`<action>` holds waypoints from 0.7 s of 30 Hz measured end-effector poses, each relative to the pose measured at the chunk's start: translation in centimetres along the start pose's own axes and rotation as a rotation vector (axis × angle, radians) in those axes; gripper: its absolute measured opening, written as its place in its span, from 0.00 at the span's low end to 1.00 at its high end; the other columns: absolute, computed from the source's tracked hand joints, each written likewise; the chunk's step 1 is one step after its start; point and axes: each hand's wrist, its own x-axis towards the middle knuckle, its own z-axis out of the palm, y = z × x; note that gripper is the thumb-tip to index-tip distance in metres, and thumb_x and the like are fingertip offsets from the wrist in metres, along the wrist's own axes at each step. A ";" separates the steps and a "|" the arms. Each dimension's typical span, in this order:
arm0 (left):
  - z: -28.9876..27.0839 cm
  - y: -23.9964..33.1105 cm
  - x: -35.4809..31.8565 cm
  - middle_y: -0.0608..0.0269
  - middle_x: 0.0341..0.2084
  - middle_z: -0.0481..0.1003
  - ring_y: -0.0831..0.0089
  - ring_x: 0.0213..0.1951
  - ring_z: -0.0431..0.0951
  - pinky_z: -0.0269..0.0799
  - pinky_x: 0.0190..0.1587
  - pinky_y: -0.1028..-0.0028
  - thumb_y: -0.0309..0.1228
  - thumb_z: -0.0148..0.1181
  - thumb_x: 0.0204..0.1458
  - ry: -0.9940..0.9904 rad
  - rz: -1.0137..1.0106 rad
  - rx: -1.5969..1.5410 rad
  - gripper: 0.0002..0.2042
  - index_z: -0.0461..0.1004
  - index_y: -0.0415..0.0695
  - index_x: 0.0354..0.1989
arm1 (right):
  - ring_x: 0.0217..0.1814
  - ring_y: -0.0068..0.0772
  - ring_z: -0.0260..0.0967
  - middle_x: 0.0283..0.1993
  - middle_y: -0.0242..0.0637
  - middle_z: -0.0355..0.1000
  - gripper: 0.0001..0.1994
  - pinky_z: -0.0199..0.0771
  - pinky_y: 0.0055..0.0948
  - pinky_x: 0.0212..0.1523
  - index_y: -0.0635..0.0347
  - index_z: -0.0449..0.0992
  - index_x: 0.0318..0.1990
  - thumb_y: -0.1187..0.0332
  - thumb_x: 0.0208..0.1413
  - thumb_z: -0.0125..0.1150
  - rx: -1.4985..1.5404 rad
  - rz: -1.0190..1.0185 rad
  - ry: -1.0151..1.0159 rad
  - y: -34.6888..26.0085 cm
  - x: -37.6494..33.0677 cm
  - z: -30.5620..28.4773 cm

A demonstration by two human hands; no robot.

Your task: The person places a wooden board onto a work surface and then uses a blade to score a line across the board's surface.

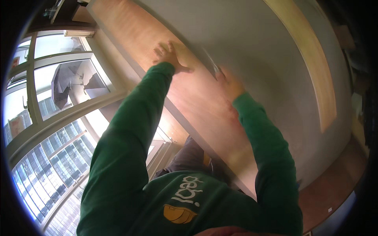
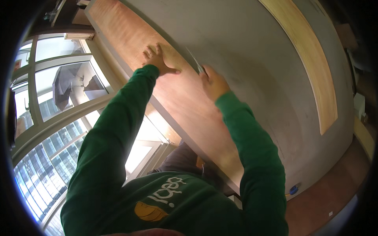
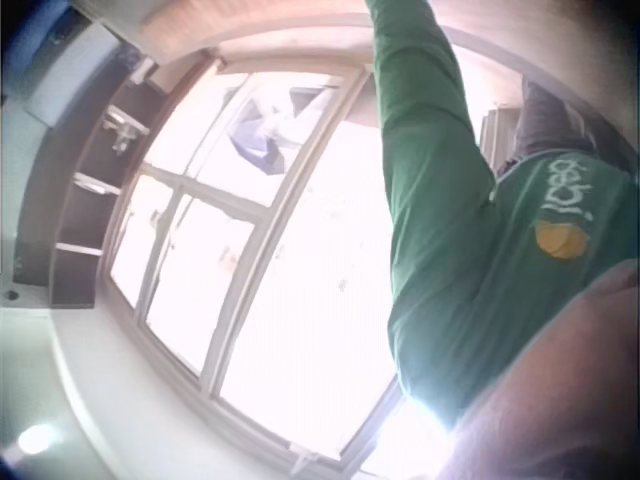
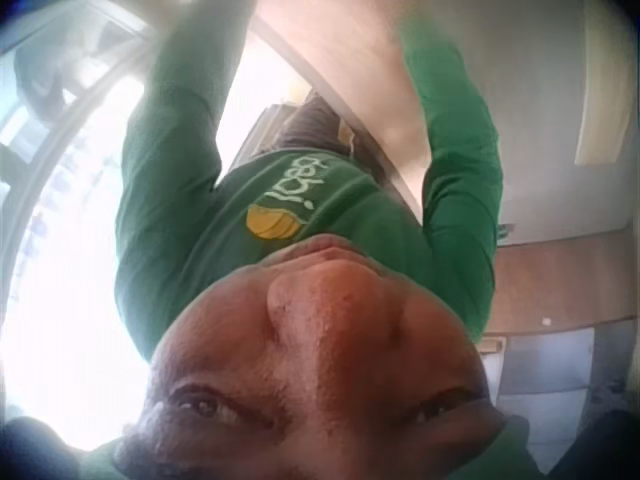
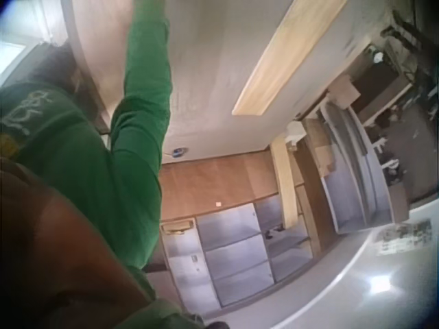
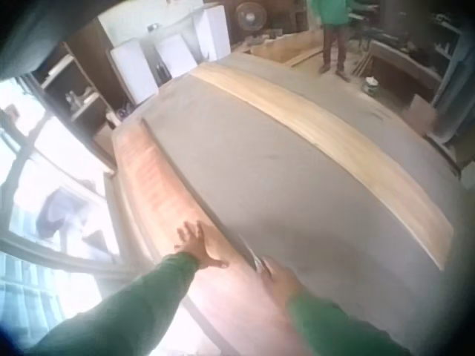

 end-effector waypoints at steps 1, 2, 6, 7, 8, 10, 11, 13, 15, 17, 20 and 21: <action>-0.7 0.3 -0.1 0.30 0.72 0.27 0.33 0.73 0.29 0.52 0.65 0.35 0.63 0.77 0.25 -0.003 -0.003 -0.011 0.76 0.24 0.43 0.74 | 0.50 0.62 0.70 0.45 0.57 0.74 0.17 0.70 0.48 0.49 0.60 0.70 0.53 0.58 0.66 0.47 -0.046 -0.061 0.057 -0.3 3.3 1.5; -1.1 0.4 -0.1 0.29 0.71 0.27 0.32 0.72 0.29 0.53 0.65 0.35 0.63 0.77 0.25 -0.013 -0.008 -0.001 0.76 0.25 0.42 0.74 | 0.49 0.62 0.70 0.45 0.56 0.74 0.16 0.71 0.48 0.49 0.59 0.71 0.53 0.58 0.66 0.47 -0.088 -0.122 0.109 -0.4 6.5 3.1; -2.0 -0.8 0.6 0.27 0.71 0.27 0.29 0.72 0.29 0.56 0.62 0.34 0.64 0.78 0.24 -0.048 -0.040 0.023 0.77 0.25 0.41 0.74 | 0.48 0.61 0.71 0.46 0.54 0.75 0.15 0.72 0.49 0.49 0.59 0.73 0.48 0.59 0.67 0.45 -0.082 -0.088 -0.066 -5.3 16.5 7.9; -2.5 -0.8 0.5 0.27 0.71 0.27 0.29 0.72 0.29 0.55 0.62 0.34 0.63 0.78 0.25 -0.059 -0.046 0.020 0.77 0.25 0.41 0.74 | 0.48 0.62 0.71 0.46 0.54 0.75 0.15 0.72 0.49 0.49 0.59 0.73 0.47 0.59 0.67 0.44 -0.109 -0.116 -0.038 -5.9 18.2 8.9; -2.9 -0.8 0.6 0.28 0.71 0.27 0.29 0.72 0.29 0.55 0.62 0.34 0.63 0.78 0.25 -0.072 -0.050 0.018 0.76 0.25 0.41 0.74 | 0.48 0.62 0.71 0.46 0.54 0.75 0.15 0.72 0.49 0.49 0.59 0.73 0.46 0.60 0.67 0.44 -0.121 -0.121 -0.045 -6.3 19.7 9.7; -3.0 -1.5 1.0 0.28 0.71 0.27 0.29 0.72 0.28 0.54 0.63 0.33 0.63 0.78 0.24 -0.067 -0.055 0.008 0.77 0.25 0.41 0.74 | 0.48 0.62 0.71 0.46 0.54 0.75 0.14 0.72 0.50 0.49 0.59 0.74 0.46 0.60 0.66 0.45 -0.135 -0.140 -0.060 -7.1 22.4 11.7; -2.9 -1.7 1.1 0.28 0.71 0.27 0.29 0.72 0.28 0.54 0.63 0.33 0.63 0.78 0.24 -0.066 -0.054 0.005 0.77 0.25 0.41 0.74 | 0.50 0.59 0.72 0.47 0.54 0.75 0.15 0.72 0.48 0.50 0.58 0.74 0.49 0.60 0.66 0.45 -0.134 -0.147 -0.071 -7.3 23.6 12.2; -2.8 -1.7 1.3 0.29 0.71 0.27 0.29 0.72 0.28 0.52 0.63 0.33 0.62 0.79 0.24 -0.057 -0.037 -0.004 0.77 0.25 0.42 0.74 | 0.53 0.53 0.74 0.50 0.54 0.75 0.18 0.72 0.43 0.52 0.57 0.74 0.56 0.60 0.66 0.47 -0.140 -0.153 -0.096 -7.4 25.5 12.8; -2.7 -1.8 1.2 0.30 0.72 0.28 0.30 0.72 0.28 0.51 0.64 0.33 0.61 0.79 0.25 -0.048 -0.043 -0.011 0.76 0.26 0.43 0.74 | 0.45 0.50 0.75 0.45 0.52 0.77 0.16 0.74 0.42 0.46 0.57 0.75 0.53 0.60 0.65 0.47 -0.127 -0.082 -0.183 -8.4 26.4 12.7; -2.6 -1.4 1.3 0.32 0.72 0.29 0.32 0.72 0.28 0.50 0.64 0.32 0.60 0.78 0.27 -0.056 -0.050 -0.016 0.73 0.28 0.44 0.75 | 0.44 0.51 0.75 0.43 0.52 0.77 0.15 0.74 0.44 0.45 0.59 0.76 0.48 0.61 0.64 0.47 -0.109 -0.028 -0.205 -9.1 25.9 12.2; -2.0 -0.8 1.3 0.33 0.73 0.30 0.32 0.73 0.29 0.50 0.65 0.33 0.61 0.77 0.26 -0.040 -0.058 -0.016 0.74 0.28 0.45 0.75 | 0.49 0.57 0.73 0.46 0.54 0.75 0.14 0.72 0.48 0.49 0.61 0.76 0.43 0.63 0.64 0.47 -0.107 0.000 -0.190 -7.9 23.1 11.3; -1.8 -0.9 0.9 0.33 0.73 0.30 0.33 0.73 0.29 0.50 0.65 0.33 0.62 0.77 0.26 -0.025 -0.053 -0.015 0.74 0.27 0.45 0.75 | 0.49 0.57 0.73 0.46 0.54 0.75 0.13 0.72 0.48 0.49 0.60 0.76 0.43 0.63 0.63 0.48 -0.127 -0.004 -0.211 -7.2 21.5 10.6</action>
